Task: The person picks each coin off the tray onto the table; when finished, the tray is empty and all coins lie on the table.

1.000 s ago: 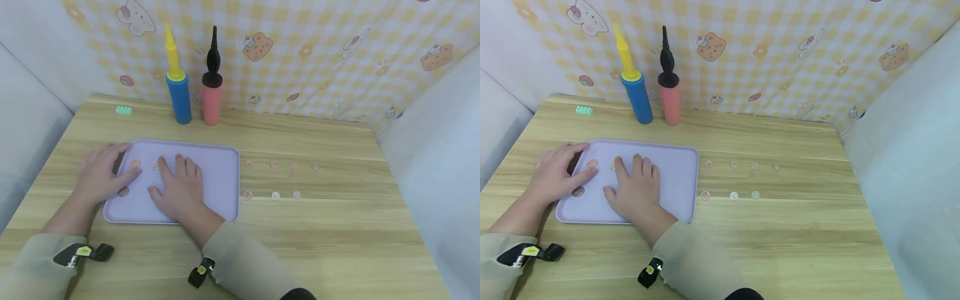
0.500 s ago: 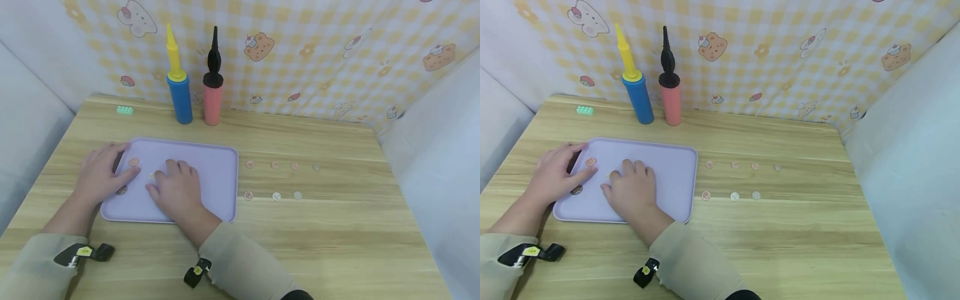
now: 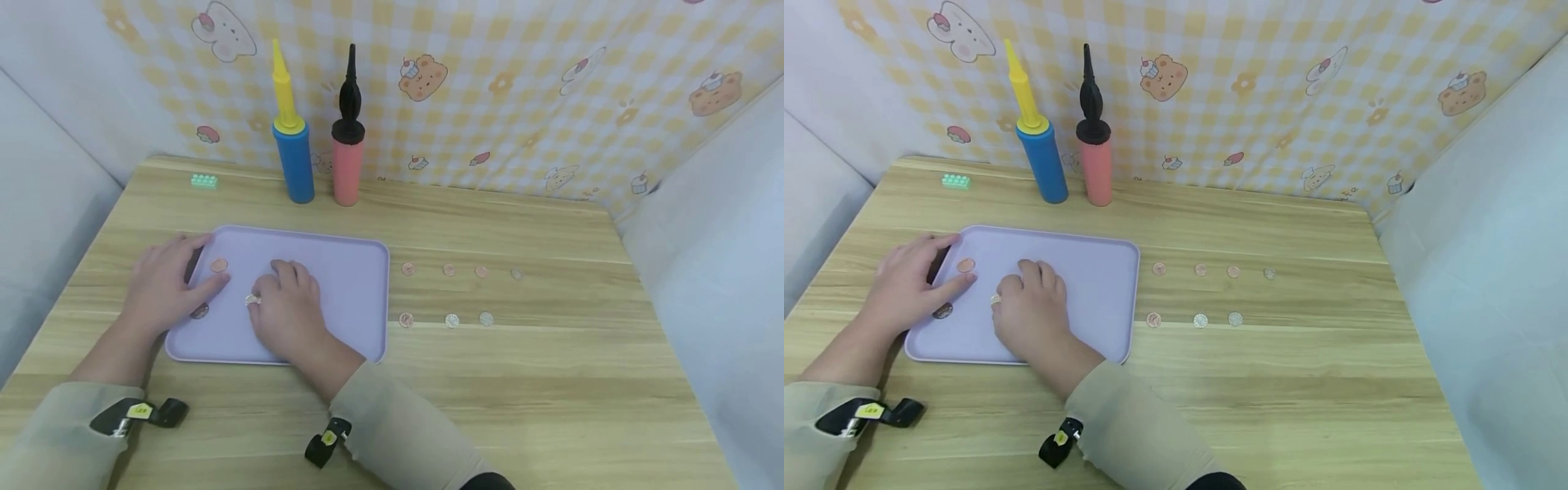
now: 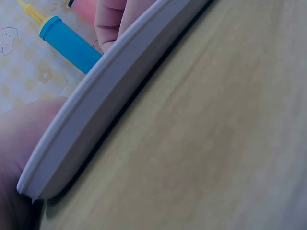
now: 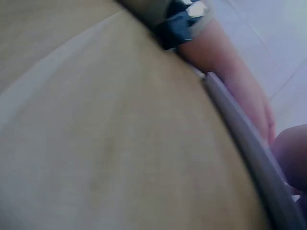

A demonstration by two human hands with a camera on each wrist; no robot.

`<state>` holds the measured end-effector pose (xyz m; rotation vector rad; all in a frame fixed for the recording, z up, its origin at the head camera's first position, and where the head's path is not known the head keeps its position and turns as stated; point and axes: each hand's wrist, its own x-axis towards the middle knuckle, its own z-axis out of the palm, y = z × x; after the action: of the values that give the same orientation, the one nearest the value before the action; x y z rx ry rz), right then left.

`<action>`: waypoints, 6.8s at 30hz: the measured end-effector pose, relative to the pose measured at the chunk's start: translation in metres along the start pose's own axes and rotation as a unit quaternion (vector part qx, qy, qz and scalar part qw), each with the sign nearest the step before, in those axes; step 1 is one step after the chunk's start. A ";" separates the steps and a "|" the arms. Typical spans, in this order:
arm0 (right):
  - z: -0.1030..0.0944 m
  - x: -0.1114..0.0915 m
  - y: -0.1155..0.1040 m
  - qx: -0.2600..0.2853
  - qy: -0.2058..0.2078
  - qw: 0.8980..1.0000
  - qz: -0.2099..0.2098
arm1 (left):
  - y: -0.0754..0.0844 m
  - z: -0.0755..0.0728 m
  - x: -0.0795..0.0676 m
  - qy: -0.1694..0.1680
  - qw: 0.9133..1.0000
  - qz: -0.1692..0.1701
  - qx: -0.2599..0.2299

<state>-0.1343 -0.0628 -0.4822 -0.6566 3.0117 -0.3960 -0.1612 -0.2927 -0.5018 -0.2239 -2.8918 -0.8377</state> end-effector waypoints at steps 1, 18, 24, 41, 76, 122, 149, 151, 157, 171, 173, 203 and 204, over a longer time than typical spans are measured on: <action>-0.001 0.001 0.001 0.016 -0.013 1.000 0.005 | 0.000 0.000 0.000 0.001 1.000 -0.001 0.001; -0.002 0.001 0.002 0.055 -0.027 0.998 -0.023 | 0.004 -0.001 0.000 -0.002 1.000 -0.005 -0.005; -0.001 -0.002 0.003 0.046 0.011 0.997 -0.067 | 0.003 -0.001 0.000 -0.001 1.000 -0.002 -0.006; 0.003 -0.003 0.010 0.098 0.061 0.977 -0.177 | 0.004 -0.004 -0.002 -0.009 1.000 -0.004 -0.008; -0.002 -0.005 0.037 0.177 0.017 0.953 -0.243 | 0.004 -0.001 0.001 -0.013 1.000 -0.021 0.004; -0.060 -0.166 0.302 0.163 0.276 0.945 -0.064 | 0.004 0.000 -0.001 -0.028 0.999 -0.028 0.001; -0.082 -0.208 0.342 0.126 0.220 0.952 0.174 | 0.004 0.002 0.000 -0.024 1.000 -0.019 0.002; -0.082 -0.208 0.341 0.126 0.218 0.952 0.175 | 0.003 0.002 0.000 -0.024 1.000 -0.019 0.003; -0.084 -0.207 0.339 0.127 0.216 0.951 0.181 | 0.004 0.000 -0.001 -0.020 1.000 -0.016 0.001; -0.088 -0.210 0.343 0.112 0.240 0.950 0.162 | 0.007 0.004 0.001 -0.022 1.000 -0.016 -0.004; -0.087 -0.208 0.343 0.110 0.247 0.951 0.152 | 0.007 0.003 0.001 -0.017 1.000 -0.013 -0.006; -0.046 -0.121 0.239 0.102 0.317 0.935 -0.122 | 0.000 -0.002 0.000 -0.012 1.000 -0.011 0.007; -0.044 -0.117 0.231 0.102 0.311 0.935 -0.135 | 0.000 -0.001 0.000 -0.012 1.000 -0.011 0.008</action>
<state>-0.1250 0.1994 -0.5003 -1.1102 3.3644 -1.1069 -0.1609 -0.2938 -0.5009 -0.2020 -2.9272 -0.8198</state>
